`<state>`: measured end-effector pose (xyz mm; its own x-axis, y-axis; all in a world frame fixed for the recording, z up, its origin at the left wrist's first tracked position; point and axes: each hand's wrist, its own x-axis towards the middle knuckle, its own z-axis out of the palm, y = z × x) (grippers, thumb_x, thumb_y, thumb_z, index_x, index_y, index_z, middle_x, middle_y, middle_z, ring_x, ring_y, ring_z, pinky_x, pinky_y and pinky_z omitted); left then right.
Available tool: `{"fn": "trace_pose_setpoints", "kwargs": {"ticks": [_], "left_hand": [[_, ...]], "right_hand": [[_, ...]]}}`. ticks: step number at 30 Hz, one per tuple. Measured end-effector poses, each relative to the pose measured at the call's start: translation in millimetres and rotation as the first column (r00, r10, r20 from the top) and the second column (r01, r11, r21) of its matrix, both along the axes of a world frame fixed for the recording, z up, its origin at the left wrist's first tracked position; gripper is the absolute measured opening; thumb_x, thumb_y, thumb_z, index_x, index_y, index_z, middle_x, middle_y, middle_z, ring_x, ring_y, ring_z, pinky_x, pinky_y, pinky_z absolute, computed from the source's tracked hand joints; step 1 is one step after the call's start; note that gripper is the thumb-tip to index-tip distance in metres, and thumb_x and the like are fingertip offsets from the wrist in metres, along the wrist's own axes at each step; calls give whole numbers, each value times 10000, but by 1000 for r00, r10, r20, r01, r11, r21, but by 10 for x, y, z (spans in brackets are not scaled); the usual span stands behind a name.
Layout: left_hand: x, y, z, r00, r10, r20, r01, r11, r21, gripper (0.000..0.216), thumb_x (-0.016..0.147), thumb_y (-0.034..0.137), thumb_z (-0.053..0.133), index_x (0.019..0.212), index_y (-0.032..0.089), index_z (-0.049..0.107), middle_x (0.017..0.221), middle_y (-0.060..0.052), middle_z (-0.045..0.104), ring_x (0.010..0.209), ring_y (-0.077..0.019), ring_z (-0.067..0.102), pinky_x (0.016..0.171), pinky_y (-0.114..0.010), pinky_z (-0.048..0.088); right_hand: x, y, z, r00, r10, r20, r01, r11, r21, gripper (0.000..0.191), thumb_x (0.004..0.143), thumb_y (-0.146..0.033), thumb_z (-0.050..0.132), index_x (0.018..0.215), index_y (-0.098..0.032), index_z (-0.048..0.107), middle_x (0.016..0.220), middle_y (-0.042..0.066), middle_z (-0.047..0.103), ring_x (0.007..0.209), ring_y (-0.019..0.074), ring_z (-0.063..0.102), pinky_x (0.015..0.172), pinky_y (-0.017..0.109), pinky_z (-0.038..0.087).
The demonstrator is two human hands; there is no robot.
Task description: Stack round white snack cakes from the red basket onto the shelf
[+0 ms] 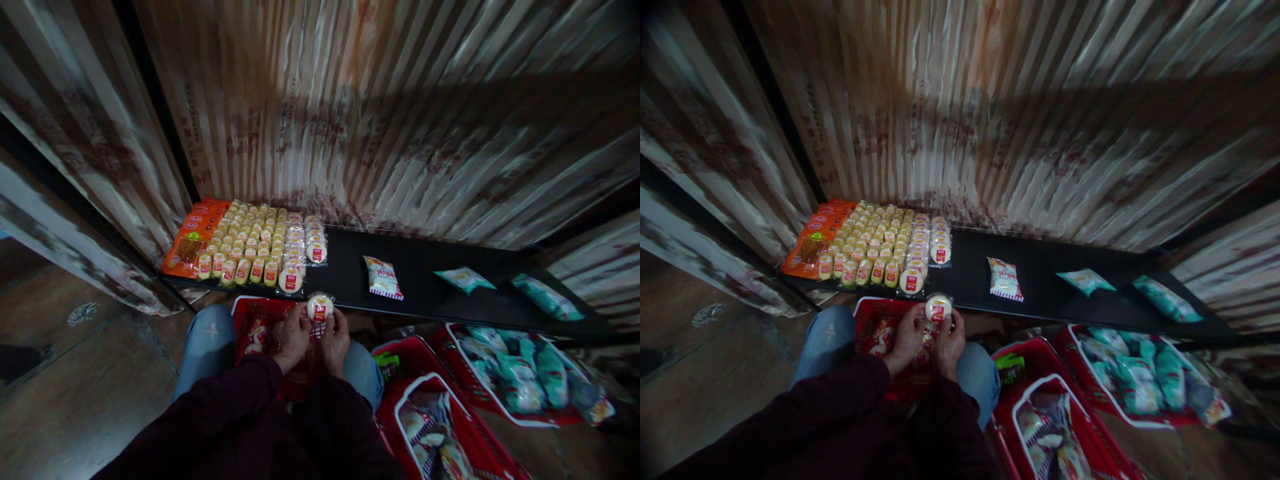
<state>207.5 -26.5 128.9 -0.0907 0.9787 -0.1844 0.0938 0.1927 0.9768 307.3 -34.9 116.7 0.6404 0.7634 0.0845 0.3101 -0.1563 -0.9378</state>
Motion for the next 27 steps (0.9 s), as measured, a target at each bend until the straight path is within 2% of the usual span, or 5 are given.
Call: {"fn": "trace_pose_setpoints", "kwargs": {"ticks": [5, 9, 13, 17, 27], "left_hand": [[61, 130, 183, 990, -41, -137, 56, 992, 111, 415, 793, 8, 429, 1133, 153, 617, 1132, -96, 677, 1055, -175, 625, 1001, -342, 463], [108, 236, 276, 972, -28, -235, 56, 992, 114, 405, 782, 2, 434, 1099, 157, 633, 1120, -91, 647, 1065, -174, 610, 985, -320, 472], [159, 330, 296, 959, -16, -281, 45, 994, 96, 437, 766, -24, 427, 1104, 152, 643, 1121, -93, 618, 1046, -168, 620, 979, -299, 474], [203, 399, 301, 962, 6, -274, 24, 994, 105, 490, 760, -46, 431, 1173, 137, 620, 1184, -105, 624, 1129, -179, 597, 1024, -296, 450], [265, 520, 353, 940, -5, -340, 48, 992, 119, 472, 740, -45, 474, 1156, 115, 632, 1241, -131, 639, 1210, -212, 568, 1090, -346, 412]], "right_hand": [[107, 152, 68, 1000, 31, 0, -31, 999, -23, 541, 822, -541, 451, 1101, -126, 656, 1096, 149, 706, 978, 249, 626, 872, 344, 455], [173, 280, 88, 997, 71, 27, -70, 997, -13, 559, 821, -537, 436, 1126, -119, 647, 1121, 159, 695, 983, 260, 627, 879, 361, 454], [196, 387, 110, 995, 74, 59, -73, 997, -16, 547, 808, -508, 434, 1121, -117, 654, 1078, 157, 711, 946, 261, 636, 858, 363, 463], [217, 479, 107, 994, 77, 74, -75, 997, -30, 556, 792, -491, 420, 1131, -120, 656, 1084, 160, 713, 947, 262, 645, 853, 365, 471], [332, 709, 86, 985, 135, 107, -127, 989, -71, 619, 761, -508, 389, 1140, -99, 656, 1121, 194, 705, 961, 290, 651, 873, 402, 467]]}}
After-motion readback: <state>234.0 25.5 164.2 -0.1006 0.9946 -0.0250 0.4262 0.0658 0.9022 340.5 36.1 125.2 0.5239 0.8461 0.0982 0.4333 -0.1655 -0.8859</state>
